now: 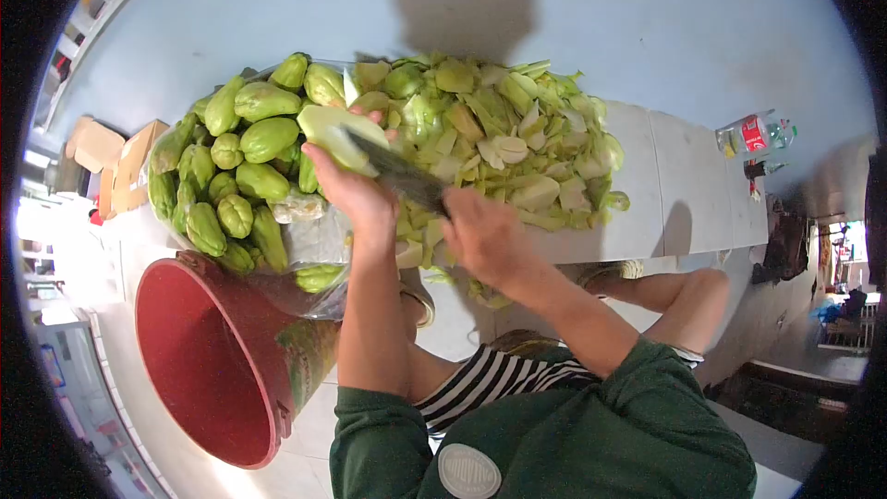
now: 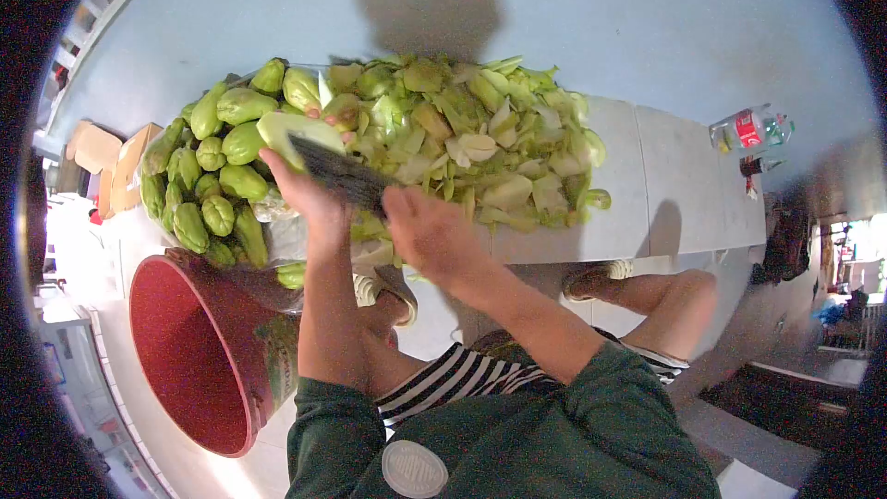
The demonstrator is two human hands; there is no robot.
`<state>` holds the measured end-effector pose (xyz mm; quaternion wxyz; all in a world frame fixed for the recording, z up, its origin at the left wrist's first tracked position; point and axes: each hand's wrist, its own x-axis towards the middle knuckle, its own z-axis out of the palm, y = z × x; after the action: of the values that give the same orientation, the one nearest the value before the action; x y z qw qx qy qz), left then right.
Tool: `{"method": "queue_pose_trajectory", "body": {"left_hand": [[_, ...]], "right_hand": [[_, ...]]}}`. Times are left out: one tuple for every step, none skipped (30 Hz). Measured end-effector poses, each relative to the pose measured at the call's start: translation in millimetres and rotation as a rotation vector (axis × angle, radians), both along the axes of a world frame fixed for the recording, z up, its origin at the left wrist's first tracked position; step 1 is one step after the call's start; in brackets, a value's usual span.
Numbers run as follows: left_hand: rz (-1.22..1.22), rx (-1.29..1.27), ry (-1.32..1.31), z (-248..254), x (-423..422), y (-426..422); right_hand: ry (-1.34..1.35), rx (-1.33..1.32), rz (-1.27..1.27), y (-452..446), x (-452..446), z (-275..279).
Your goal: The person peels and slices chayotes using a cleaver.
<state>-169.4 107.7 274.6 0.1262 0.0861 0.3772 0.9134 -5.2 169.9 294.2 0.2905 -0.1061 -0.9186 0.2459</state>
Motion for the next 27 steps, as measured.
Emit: {"method": "queue_pose_trajectory", "body": {"left_hand": [[-0.005, -0.006, -0.002, -2.9, 0.0, -1.8], [0.013, -0.003, 0.02, -5.5, 0.2, -4.2], [0.031, 0.0, 0.043, -4.5, 1.3, -6.0], [0.036, 0.037, 0.04, -2.9, 1.8, -8.3], [0.033, 0.035, 0.04, -0.6, 2.5, -9.4], [0.077, 0.014, 0.06, 1.8, 3.5, -10.3], [0.119, -0.006, 0.081, 3.0, 4.2, -11.0], [0.095, 0.014, 0.088, 2.3, 2.6, -12.8], [0.091, 0.014, 0.09, 1.3, 0.9, -12.4], [0.094, 0.029, 0.113, -0.2, -0.2, -12.2], [0.098, 0.045, 0.136, -1.4, -0.8, -12.3], [0.097, 0.046, 0.137, -1.8, -1.7, -12.1], [0.088, 0.072, 0.128, -2.3, -2.2, -12.5], [0.078, 0.097, 0.118, -3.1, -2.5, -13.1], [0.077, 0.096, 0.118, -4.6, -3.5, -14.8], [0.075, 0.066, 0.142, -6.0, -4.4, -16.9], [0.073, 0.035, 0.166, -7.3, -5.3, -18.0], [0.071, 0.035, 0.167, -5.9, -4.7, -17.3], [0.074, 0.069, 0.16, -4.5, -3.1, -16.1], [0.078, 0.104, 0.153, -3.6, -1.9, -15.1], [0.076, 0.104, 0.153, -4.4, -1.1, -14.8], [0.051, 0.128, 0.148, -5.6, -0.4, -14.7], [0.025, 0.153, 0.143, -6.4, 0.0, -15.0], [0.024, 0.153, 0.143, -5.9, -0.1, -15.3], [0.031, 0.151, 0.124, -4.9, -0.6, -15.9], [0.038, 0.15, 0.106, -4.4, -1.1, -16.5], [0.038, 0.15, 0.106, -4.7, -2.0, -17.7]], "right_hand": [[-0.094, -0.004, 0.048, -7.8, 3.0, -0.2], [-0.187, -0.009, 0.097, -13.6, 4.4, -1.0], [-0.188, -0.013, 0.094, -17.8, 4.5, -4.2], [-0.169, -0.005, 0.098, -21.1, 4.0, -8.4], [-0.15, 0.004, 0.102, -22.8, 4.3, -10.8], [-0.15, 0.002, 0.1, -24.0, 5.6, -9.9], [-0.158, 0.018, 0.112, -25.1, 6.7, -7.7], [-0.166, 0.034, 0.124, -25.8, 7.2, -6.3], [-0.164, 0.034, 0.12, -26.2, 7.3, -7.1], [-0.15, 0.013, 0.124, -27.2, 7.2, -8.8], [-0.135, -0.007, 0.129, -28.0, 7.4, -9.6], [-0.134, -0.006, 0.129, -27.8, 7.1, -9.4], [-0.126, -0.027, 0.137, -28.2, 7.2, -9.1], [-0.119, -0.047, 0.145, -28.6, 7.3, -8.6], [-0.119, -0.048, 0.144, -28.9, 7.0, -7.5], [-0.129, -0.07, 0.148, -29.1, 6.6, -5.9], [-0.137, -0.093, 0.152, -29.1, 5.8, -4.4], [-0.136, -0.093, 0.15, -29.1, 4.4, -2.9], [-0.133, -0.067, 0.143, -29.3, 2.6, -1.6], [-0.131, -0.041, 0.136, -29.5, 0.7, -1.0], [-0.131, -0.041, 0.134, -30.3, -1.3, -1.4], [-0.122, -0.085, 0.129, -31.3, -3.5, -2.0], [-0.114, -0.129, 0.123, -32.5, -5.7, -2.4], [-0.113, -0.129, 0.122, -33.5, -7.8, -1.7], [-0.102, -0.118, 0.118, -34.6, -10.1, -0.4], [-0.092, -0.106, 0.114, -35.7, -12.0, 0.2], [-0.091, -0.106, 0.114, -36.9, -13.7, -0.3]]}}
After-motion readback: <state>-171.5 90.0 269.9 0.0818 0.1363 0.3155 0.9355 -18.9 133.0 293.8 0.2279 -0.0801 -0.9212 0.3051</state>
